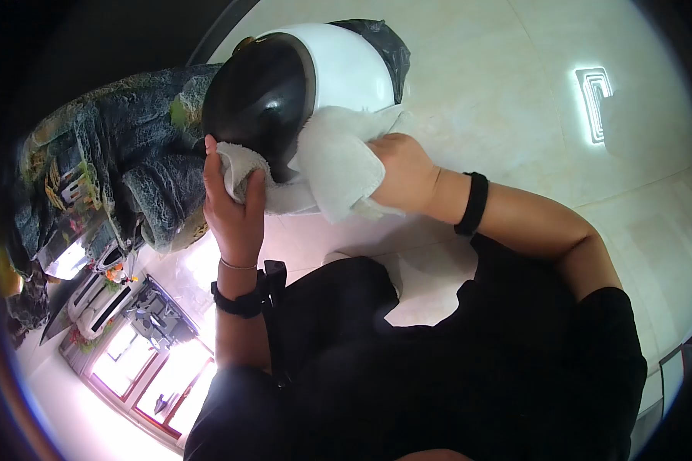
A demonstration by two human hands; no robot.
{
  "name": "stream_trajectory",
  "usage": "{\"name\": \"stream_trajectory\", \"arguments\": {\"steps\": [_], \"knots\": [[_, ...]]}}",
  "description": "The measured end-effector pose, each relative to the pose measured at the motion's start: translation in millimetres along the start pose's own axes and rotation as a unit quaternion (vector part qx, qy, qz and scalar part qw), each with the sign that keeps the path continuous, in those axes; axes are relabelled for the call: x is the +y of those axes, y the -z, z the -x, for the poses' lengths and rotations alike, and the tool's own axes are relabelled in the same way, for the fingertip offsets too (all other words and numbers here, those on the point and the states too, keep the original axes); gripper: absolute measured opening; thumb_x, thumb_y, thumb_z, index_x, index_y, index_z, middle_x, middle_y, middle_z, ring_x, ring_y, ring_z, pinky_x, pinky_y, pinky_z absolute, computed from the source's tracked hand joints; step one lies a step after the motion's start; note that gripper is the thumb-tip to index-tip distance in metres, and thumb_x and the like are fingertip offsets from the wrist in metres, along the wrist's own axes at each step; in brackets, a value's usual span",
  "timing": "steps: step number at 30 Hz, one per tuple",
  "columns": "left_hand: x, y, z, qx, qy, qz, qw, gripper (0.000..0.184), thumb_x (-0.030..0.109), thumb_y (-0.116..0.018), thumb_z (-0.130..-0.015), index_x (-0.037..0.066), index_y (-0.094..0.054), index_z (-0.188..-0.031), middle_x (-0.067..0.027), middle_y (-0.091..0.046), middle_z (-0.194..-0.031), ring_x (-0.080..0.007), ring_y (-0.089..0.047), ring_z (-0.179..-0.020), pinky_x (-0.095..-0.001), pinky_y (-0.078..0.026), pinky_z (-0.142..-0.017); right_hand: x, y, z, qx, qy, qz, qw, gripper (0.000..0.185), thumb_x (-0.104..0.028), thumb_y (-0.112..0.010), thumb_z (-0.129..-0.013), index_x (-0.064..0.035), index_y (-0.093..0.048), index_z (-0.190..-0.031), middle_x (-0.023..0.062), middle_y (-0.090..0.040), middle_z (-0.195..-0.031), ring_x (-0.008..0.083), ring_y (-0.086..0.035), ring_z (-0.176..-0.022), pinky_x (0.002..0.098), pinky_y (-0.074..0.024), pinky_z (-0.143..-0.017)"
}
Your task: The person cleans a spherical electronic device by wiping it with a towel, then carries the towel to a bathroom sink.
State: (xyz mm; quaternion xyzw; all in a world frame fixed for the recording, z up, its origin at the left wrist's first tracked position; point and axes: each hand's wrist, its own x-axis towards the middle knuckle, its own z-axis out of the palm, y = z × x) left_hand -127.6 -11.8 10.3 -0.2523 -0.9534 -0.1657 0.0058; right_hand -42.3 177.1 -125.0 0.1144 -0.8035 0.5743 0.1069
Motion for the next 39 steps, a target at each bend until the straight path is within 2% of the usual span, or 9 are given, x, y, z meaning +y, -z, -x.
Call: {"name": "stream_trajectory", "arguments": {"steps": [8, 11, 13, 19, 21, 24, 27, 31, 39], "knots": [[0, 0, 0, 0.002, 0.003, 0.005, 1.0, 0.059, 0.018, -0.062, -0.082, -0.001, -0.035, -0.131, -0.0195, -0.042, -0.136, -0.034, -0.058, -0.104, -0.0365, -0.048, -0.084, 57, 2, 37, -0.002, -0.076, 0.137, 0.988, 0.019, -0.017, -0.059, -0.071, -0.0069, -0.061, -0.088, 0.0133, -0.063, -0.079, 0.0336, -0.061, -0.073, 0.0403, -0.0487, -0.063], [1, 0, -2, 0.002, -0.007, 0.001, 1.0, 0.06, 0.018, -0.062, -0.083, -0.001, -0.035, -0.132, -0.0201, -0.043, -0.134, -0.0344, -0.058, -0.105, -0.0366, -0.048, -0.085, 85, 9, 45, -0.156, -0.331, 0.102, 0.925, 0.02, -0.019, -0.058, -0.072, -0.006, -0.061, -0.087, 0.0143, -0.063, -0.082, 0.0319, -0.061, -0.076, 0.0405, -0.0488, -0.063], [1, -1, 0, 0.01, -0.017, -0.002, 1.0, 0.059, 0.019, -0.062, -0.083, -0.001, -0.035, -0.133, -0.0207, -0.045, -0.133, -0.0349, -0.058, -0.105, -0.037, -0.048, -0.085, 102, -10, 64, -0.039, 0.021, 0.41, 0.911, 0.022, -0.018, -0.059, -0.069, -0.005, -0.061, -0.086, 0.0142, -0.062, -0.087, 0.0312, -0.06, -0.082, 0.0409, -0.0492, -0.066], [3, -1, 0, 0.009, -0.004, 0.009, 1.0, 0.059, 0.017, -0.061, -0.084, 0.0, -0.035, -0.134, -0.0218, -0.047, -0.131, -0.0355, -0.057, -0.105, -0.0372, -0.047, -0.087, 34, 9, 35, 0.155, 0.116, 0.367, 0.91, 0.035, -0.016, -0.06, -0.068, -0.0056, -0.061, -0.102, 0.0161, -0.06, -0.102, 0.0329, -0.059, -0.092, 0.0403, -0.049, -0.076], [5, 1, -1, 0.005, 0.004, 0.008, 1.0, 0.06, 0.017, -0.061, -0.083, 0.0, -0.035, -0.134, -0.0219, -0.047, -0.131, -0.0354, -0.057, -0.105, -0.0371, -0.047, -0.087, 18, 19, 12, 0.128, 0.149, 0.13, 0.972, 0.04, -0.019, -0.063, -0.07, -0.0076, -0.06, -0.109, 0.0157, -0.059, -0.108, 0.0346, -0.057, -0.096, 0.0404, -0.0487, -0.08], [4, -1, -1, 0.009, -0.002, 0.002, 1.0, 0.06, 0.017, -0.062, -0.083, 0.0, -0.034, -0.134, -0.0219, -0.047, -0.13, -0.0351, -0.057, -0.105, -0.037, -0.047, -0.086, -16, 15, -16, 0.092, 0.127, -0.139, 0.978, 0.04, -0.022, -0.065, -0.071, -0.0096, -0.06, -0.109, 0.0149, -0.058, -0.111, 0.0348, -0.056, -0.097, 0.041, -0.0485, -0.082], [1, 0, -1, 0.013, -0.021, -0.003, 1.0, 0.06, 0.017, -0.062, -0.083, -0.001, -0.035, -0.134, -0.0216, -0.047, -0.131, -0.0349, -0.057, -0.105, -0.0371, -0.047, -0.086, -26, 7, -38, 0.079, 0.198, -0.12, 0.969, 0.041, -0.022, -0.066, -0.068, -0.0101, -0.061, -0.107, 0.0158, -0.055, -0.114, 0.033, -0.057, -0.096, 0.0403, -0.0491, -0.081], [0, 0, -1, 0.008, -0.014, -0.002, 1.0, 0.061, 0.016, -0.062, -0.083, -0.001, -0.034, -0.134, -0.0208, -0.045, -0.133, -0.0353, -0.057, -0.107, -0.0372, -0.047, -0.087, -15, 17, -53, -0.073, 0.049, -0.071, 0.994, 0.04, -0.023, -0.067, -0.066, -0.0114, -0.062, -0.104, 0.0143, -0.054, -0.112, 0.0323, -0.058, -0.093, 0.039, -0.0495, -0.078], [-2, -1, -1, 0.002, 0.004, -0.003, 1.0, 0.06, 0.017, -0.061, -0.084, 0.0, -0.033, -0.134, -0.0202, -0.041, -0.136, -0.0353, -0.056, -0.107, -0.0373, -0.046, -0.088, 60, 7, 1, 0.006, 0.069, -0.137, 0.988, 0.027, -0.022, -0.068, -0.072, -0.0188, -0.067, -0.099, 0.0038, -0.063, -0.1, 0.0248, -0.061, -0.091, 0.0335, -0.0505, -0.08]]}}
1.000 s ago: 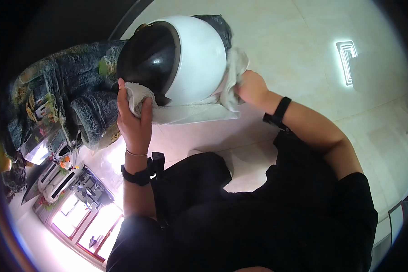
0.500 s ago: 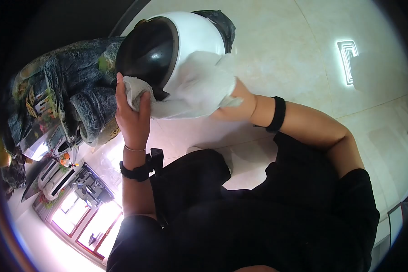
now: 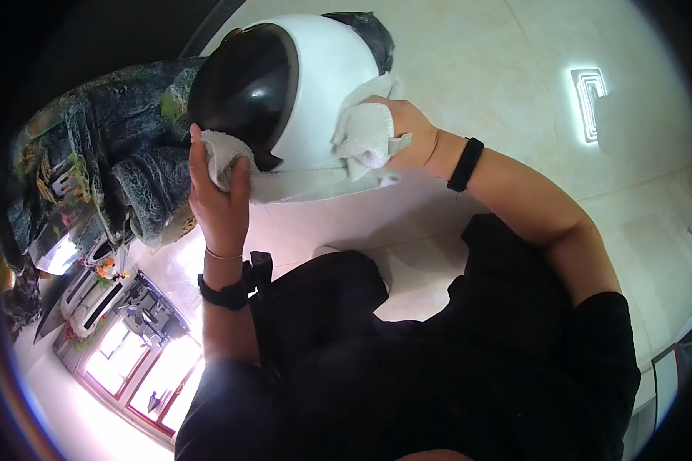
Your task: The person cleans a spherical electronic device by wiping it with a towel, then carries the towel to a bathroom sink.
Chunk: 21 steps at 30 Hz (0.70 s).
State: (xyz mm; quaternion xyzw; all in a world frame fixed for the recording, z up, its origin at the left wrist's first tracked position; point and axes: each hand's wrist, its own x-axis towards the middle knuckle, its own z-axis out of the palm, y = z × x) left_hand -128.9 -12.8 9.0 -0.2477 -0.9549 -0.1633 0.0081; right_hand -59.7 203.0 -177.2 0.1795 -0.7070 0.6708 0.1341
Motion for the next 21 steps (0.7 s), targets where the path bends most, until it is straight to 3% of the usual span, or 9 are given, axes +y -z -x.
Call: {"name": "stream_trajectory", "arguments": {"steps": [2, 4, 5, 8, 12, 15, 17, 18, 21], "knots": [[-2, -1, -3, 0.007, -0.011, -0.013, 1.0, 0.059, 0.018, -0.061, -0.084, -0.001, -0.033, -0.134, -0.0201, -0.041, -0.136, -0.0351, -0.056, -0.108, -0.0374, -0.046, -0.088, 6, 8, 10, 0.011, 0.029, -0.014, 0.999, 0.026, -0.019, -0.069, -0.073, -0.017, -0.067, -0.099, 0.0048, -0.064, -0.097, 0.0261, -0.061, -0.092, 0.0339, -0.0499, -0.082], [-3, 0, -6, 0.012, -0.022, -0.013, 1.0, 0.058, 0.019, -0.061, -0.084, 0.0, -0.035, -0.133, -0.0199, -0.041, -0.136, -0.0352, -0.056, -0.108, -0.0373, -0.046, -0.088, 7, 14, 22, -0.017, -0.198, -0.095, 0.975, 0.026, -0.021, -0.066, -0.075, -0.0131, -0.066, -0.1, 0.007, -0.064, -0.095, 0.0288, -0.06, -0.091, 0.0364, -0.0494, -0.081], [-3, 0, -7, 0.015, -0.022, -0.015, 1.0, 0.058, 0.019, -0.061, -0.084, 0.0, -0.035, -0.133, -0.0199, -0.041, -0.136, -0.0352, -0.056, -0.108, -0.0373, -0.046, -0.088, 17, 16, 31, -0.018, -0.195, -0.095, 0.976, 0.026, -0.021, -0.066, -0.075, -0.0131, -0.066, -0.1, 0.007, -0.064, -0.095, 0.0288, -0.06, -0.091, 0.0364, -0.0494, -0.081], [-2, 0, -5, 0.013, 0.005, 0.014, 1.0, 0.059, 0.019, -0.061, -0.084, 0.0, -0.035, -0.133, -0.0198, -0.043, -0.135, -0.0352, -0.056, -0.107, -0.0371, -0.046, -0.088, 39, 23, 43, -0.122, -0.276, 0.145, 0.942, 0.029, -0.02, -0.063, -0.077, -0.0094, -0.064, -0.104, 0.0091, -0.064, -0.096, 0.031, -0.06, -0.09, 0.0383, -0.0487, -0.079], [-1, 1, -5, 0.01, 0.004, 0.002, 1.0, 0.061, 0.018, -0.061, -0.083, 0.001, -0.033, -0.135, -0.0224, -0.048, -0.128, -0.0354, -0.056, -0.107, -0.0373, -0.046, -0.088, -19, 45, 3, 0.048, -0.256, 0.01, 0.965, 0.034, -0.015, -0.058, -0.08, -0.0079, -0.058, -0.114, 0.0098, -0.059, -0.112, 0.0294, -0.055, -0.105, 0.0369, -0.0442, -0.088], [3, 1, -7, 0.01, 0.007, 0.002, 1.0, 0.062, 0.017, -0.061, -0.083, 0.001, -0.033, -0.136, -0.024, -0.051, -0.124, -0.0359, -0.057, -0.106, -0.0377, -0.046, -0.087, -32, 26, -36, 0.059, 0.071, 0.192, 0.977, 0.04, -0.024, -0.065, -0.078, -0.0096, -0.058, -0.115, 0.0078, -0.057, -0.116, 0.0236, -0.053, -0.11, 0.0391, -0.0379, -0.097], [4, 1, -7, 0.008, 0.007, -0.002, 1.0, 0.063, 0.016, -0.061, -0.082, 0.002, -0.033, -0.137, -0.0245, -0.052, -0.122, -0.0361, -0.057, -0.105, -0.0376, -0.046, -0.086, -70, 14, -70, 0.037, 0.14, 0.323, 0.935, 0.048, -0.029, -0.064, -0.077, -0.0137, -0.054, -0.122, 0.0077, -0.05, -0.127, 0.0299, -0.039, -0.125, 0.0438, -0.0269, -0.105], [2, 2, -6, 0.007, 0.005, -0.007, 1.0, 0.063, 0.015, -0.061, -0.082, 0.002, -0.033, -0.137, -0.0244, -0.052, -0.122, -0.0361, -0.057, -0.105, -0.0374, -0.046, -0.086, -78, -1, -85, 0.088, 0.075, -0.019, 0.993, 0.048, -0.03, -0.059, -0.079, -0.0189, -0.052, -0.125, 0.0073, -0.049, -0.129, 0.0317, -0.034, -0.128, 0.0433, -0.027, -0.105], [0, 2, -5, -0.007, 0.012, -0.005, 1.0, 0.063, 0.013, -0.062, -0.081, 0.001, -0.033, -0.136, -0.0235, -0.051, -0.125, -0.0358, -0.057, -0.105, -0.0375, -0.046, -0.086, -61, -19, -104, 0.028, 0.035, -0.108, 0.993, 0.046, -0.03, -0.055, -0.081, -0.022, -0.052, -0.126, 0.0039, -0.046, -0.132, 0.0275, -0.03, -0.131, 0.0421, -0.0257, -0.106]]}}
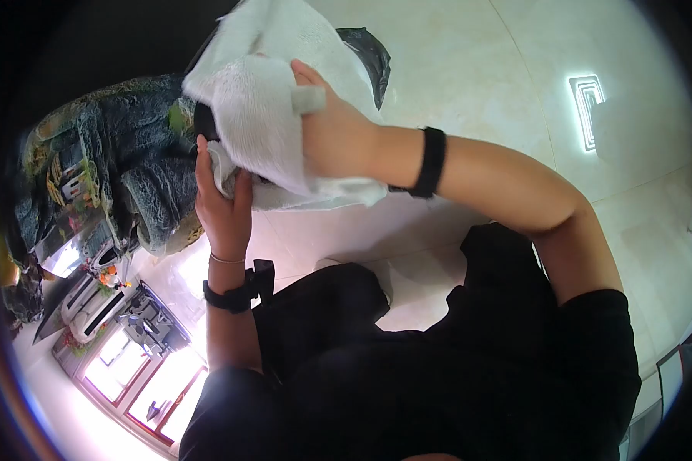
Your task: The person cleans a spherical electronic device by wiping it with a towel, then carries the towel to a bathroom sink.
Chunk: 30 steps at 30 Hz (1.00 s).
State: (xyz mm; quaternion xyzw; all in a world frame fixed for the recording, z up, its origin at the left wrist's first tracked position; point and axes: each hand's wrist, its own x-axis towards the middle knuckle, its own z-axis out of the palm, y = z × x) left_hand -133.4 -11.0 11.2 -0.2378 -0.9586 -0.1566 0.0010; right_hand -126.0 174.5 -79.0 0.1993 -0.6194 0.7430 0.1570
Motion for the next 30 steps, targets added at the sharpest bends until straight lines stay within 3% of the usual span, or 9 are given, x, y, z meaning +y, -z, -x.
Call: {"name": "stream_trajectory", "arguments": {"steps": [2, 6, 15, 21, 24, 26, 27, 29, 30], "knots": [[-1, -3, 0, 0.026, -0.028, -0.012, 0.999, 0.064, 0.013, -0.062, -0.081, 0.0, -0.032, -0.136, -0.0226, -0.049, -0.127, -0.036, -0.057, -0.106, -0.0377, -0.047, -0.086, 14, 9, -8, -0.009, 0.075, 0.37, 0.926, 0.055, -0.031, -0.062, -0.077, -0.0141, -0.049, -0.128, 0.0083, -0.048, -0.131, 0.0241, -0.04, -0.125, 0.0379, -0.0249, -0.106], [0, -4, 5, 0.021, -0.012, 0.001, 1.0, 0.065, 0.014, -0.063, -0.082, 0.0, -0.031, -0.136, -0.0226, -0.048, -0.128, -0.0353, -0.057, -0.105, -0.0376, -0.047, -0.086, 46, 11, -12, -0.047, 0.041, 0.406, 0.912, 0.051, -0.034, -0.062, -0.076, -0.0144, -0.054, -0.122, 0.0079, -0.054, -0.124, 0.026, -0.045, -0.118, 0.0393, -0.0309, -0.101], [0, -5, 4, 0.022, 0.009, 0.027, 0.999, 0.066, 0.014, -0.064, -0.081, 0.001, -0.031, -0.136, -0.0237, -0.052, -0.122, -0.0343, -0.059, -0.101, -0.037, -0.048, -0.084, 63, 37, -13, 0.078, 0.07, 0.271, 0.957, 0.042, -0.027, -0.061, -0.078, -0.0098, -0.056, -0.116, 0.0156, -0.057, -0.115, 0.0313, -0.051, -0.109, 0.0402, -0.0399, -0.092], [0, -6, 3, 0.021, -0.007, 0.036, 0.999, 0.066, 0.016, -0.063, -0.082, 0.001, -0.029, -0.137, -0.0249, -0.05, -0.125, -0.0362, -0.056, -0.107, -0.0371, -0.047, -0.088, 92, 55, 6, 0.175, -0.133, 0.111, 0.969, 0.026, -0.02, -0.055, -0.078, -0.0032, -0.061, -0.097, 0.0201, -0.061, -0.091, 0.0361, -0.057, -0.089, 0.04, -0.0456, -0.079], [-2, -6, 3, 0.023, -0.013, 0.032, 0.999, 0.068, 0.017, -0.064, -0.082, 0.003, -0.027, -0.138, -0.0252, -0.051, -0.124, -0.0362, -0.057, -0.106, -0.0374, -0.046, -0.088, 113, 68, 33, 0.049, -0.108, 0.296, 0.948, 0.044, -0.025, -0.058, -0.084, -0.0013, -0.049, -0.12, 0.0172, -0.051, -0.12, 0.0271, -0.049, -0.111, 0.0333, -0.0372, -0.096], [2, -4, 7, 0.02, -0.006, 0.035, 0.999, 0.07, 0.017, -0.064, -0.082, 0.004, -0.026, -0.139, -0.0253, -0.052, -0.122, -0.0359, -0.057, -0.105, -0.0376, -0.046, -0.088, 112, 70, 58, 0.005, -0.274, 0.446, 0.852, 0.042, -0.024, -0.057, -0.084, -0.001, -0.051, -0.119, 0.0176, -0.056, -0.111, 0.0287, -0.051, -0.106, 0.0345, -0.0392, -0.093], [8, -4, 11, 0.022, 0.023, 0.079, 0.996, 0.062, 0.014, -0.063, -0.081, 0.003, -0.033, -0.135, -0.0227, -0.054, -0.12, -0.0338, -0.058, -0.103, -0.0371, -0.046, -0.087, 125, 66, 90, 0.151, -0.13, 0.275, 0.941, 0.043, -0.026, -0.057, -0.084, -0.0015, -0.052, -0.118, 0.0161, -0.059, -0.1, 0.0285, -0.055, -0.094, 0.0356, -0.0417, -0.087], [11, -2, 22, 0.024, 0.052, 0.125, 0.991, 0.055, 0.011, -0.063, -0.081, 0.003, -0.041, -0.13, -0.0201, -0.056, -0.117, -0.0316, -0.058, -0.102, -0.0366, -0.047, -0.086, 128, 74, 113, 0.158, -0.328, 0.159, 0.918, 0.049, -0.032, -0.055, -0.086, -0.0014, -0.049, -0.123, 0.0142, -0.06, -0.1, 0.0261, -0.057, -0.087, 0.037, -0.0437, -0.083], [7, -1, 34, -0.058, -0.039, 0.092, 0.993, 0.046, 0.01, -0.064, -0.079, 0.002, -0.048, -0.121, -0.0194, -0.059, -0.11, -0.032, -0.059, -0.097, -0.0359, -0.047, -0.083, 119, 78, 116, 0.161, -0.391, 0.121, 0.898, 0.051, -0.033, -0.054, -0.086, -0.0014, -0.047, -0.125, 0.0135, -0.06, -0.1, 0.0253, -0.058, -0.084, 0.0374, -0.0444, -0.082]]}}
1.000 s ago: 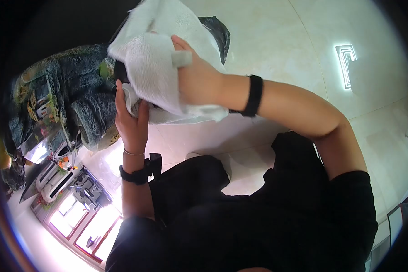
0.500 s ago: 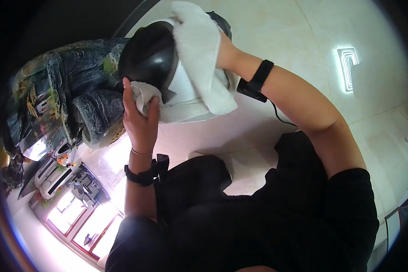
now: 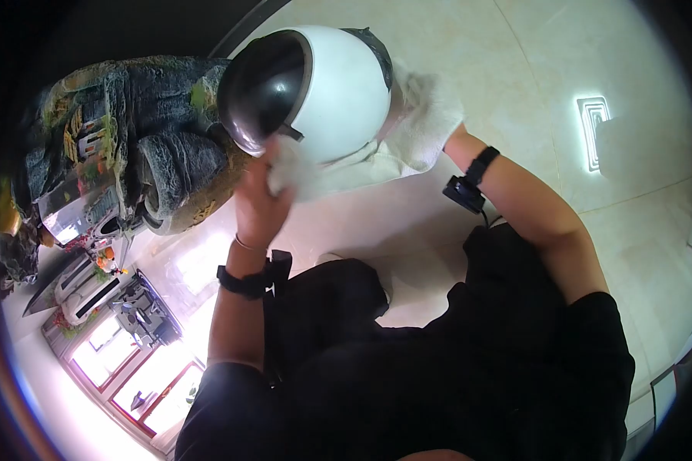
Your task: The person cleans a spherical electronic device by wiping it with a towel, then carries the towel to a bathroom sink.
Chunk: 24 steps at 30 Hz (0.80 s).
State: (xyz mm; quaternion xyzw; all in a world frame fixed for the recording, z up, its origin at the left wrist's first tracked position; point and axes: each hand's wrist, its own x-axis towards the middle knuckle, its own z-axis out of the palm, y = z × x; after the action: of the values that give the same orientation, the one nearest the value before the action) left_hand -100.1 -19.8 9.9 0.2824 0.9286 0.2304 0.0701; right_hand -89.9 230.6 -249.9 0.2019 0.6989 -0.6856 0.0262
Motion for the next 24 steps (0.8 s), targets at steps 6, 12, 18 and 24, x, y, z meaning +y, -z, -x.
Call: {"name": "stream_trajectory", "arguments": {"steps": [6, 12, 18, 24], "knots": [[40, 15, 4, -0.571, 0.075, 0.06, 0.815, 0.023, 0.022, -0.062, -0.08, 0.003, -0.064, -0.094, -0.015, -0.063, -0.084, -0.0283, -0.061, -0.076, -0.0356, -0.048, -0.071, -24, 14, 57, -0.21, -0.246, -0.106, 0.94, 0.037, -0.035, -0.047, -0.09, -0.0024, -0.05, -0.107, 0.008, -0.059, -0.088, 0.0341, -0.064, -0.083, 0.0422, -0.0545, -0.07], [10, 57, -16, -0.162, 0.222, -0.028, 0.961, 0.032, 0.026, -0.06, -0.085, 0.003, -0.057, -0.107, -0.0134, -0.065, -0.09, -0.0238, -0.063, -0.081, -0.0341, -0.047, -0.072, -97, -4, 102, -0.393, -0.23, -0.217, 0.863, 0.019, -0.019, -0.06, -0.084, -0.0041, -0.061, -0.095, 0.0033, -0.06, -0.083, 0.0132, -0.059, -0.067, 0.0272, -0.0483, -0.059], [-24, 59, -26, 0.05, 0.067, -0.206, 0.975, 0.054, 0.014, -0.054, -0.08, 0.002, -0.04, -0.13, -0.0215, -0.053, -0.119, -0.0365, -0.055, -0.104, -0.0381, -0.044, -0.089, -84, -33, 77, -0.365, -0.172, -0.265, 0.876, 0.014, -0.016, -0.058, -0.087, -0.0042, -0.064, -0.091, 0.0027, -0.06, -0.075, 0.0097, -0.054, -0.06, 0.0234, -0.043, -0.047], [-16, 24, -24, -0.013, 0.052, -0.207, 0.977, 0.068, -0.002, -0.044, -0.071, 0.001, -0.03, -0.137, -0.023, -0.041, -0.135, -0.0363, -0.046, -0.118, -0.038, -0.041, -0.095, -74, -11, 47, -0.34, -0.192, -0.419, 0.82, 0.011, -0.011, -0.056, -0.086, -0.0042, -0.058, -0.078, 0.0028, -0.053, -0.068, 0.0123, -0.05, -0.057, 0.0247, -0.037, -0.043]]}}
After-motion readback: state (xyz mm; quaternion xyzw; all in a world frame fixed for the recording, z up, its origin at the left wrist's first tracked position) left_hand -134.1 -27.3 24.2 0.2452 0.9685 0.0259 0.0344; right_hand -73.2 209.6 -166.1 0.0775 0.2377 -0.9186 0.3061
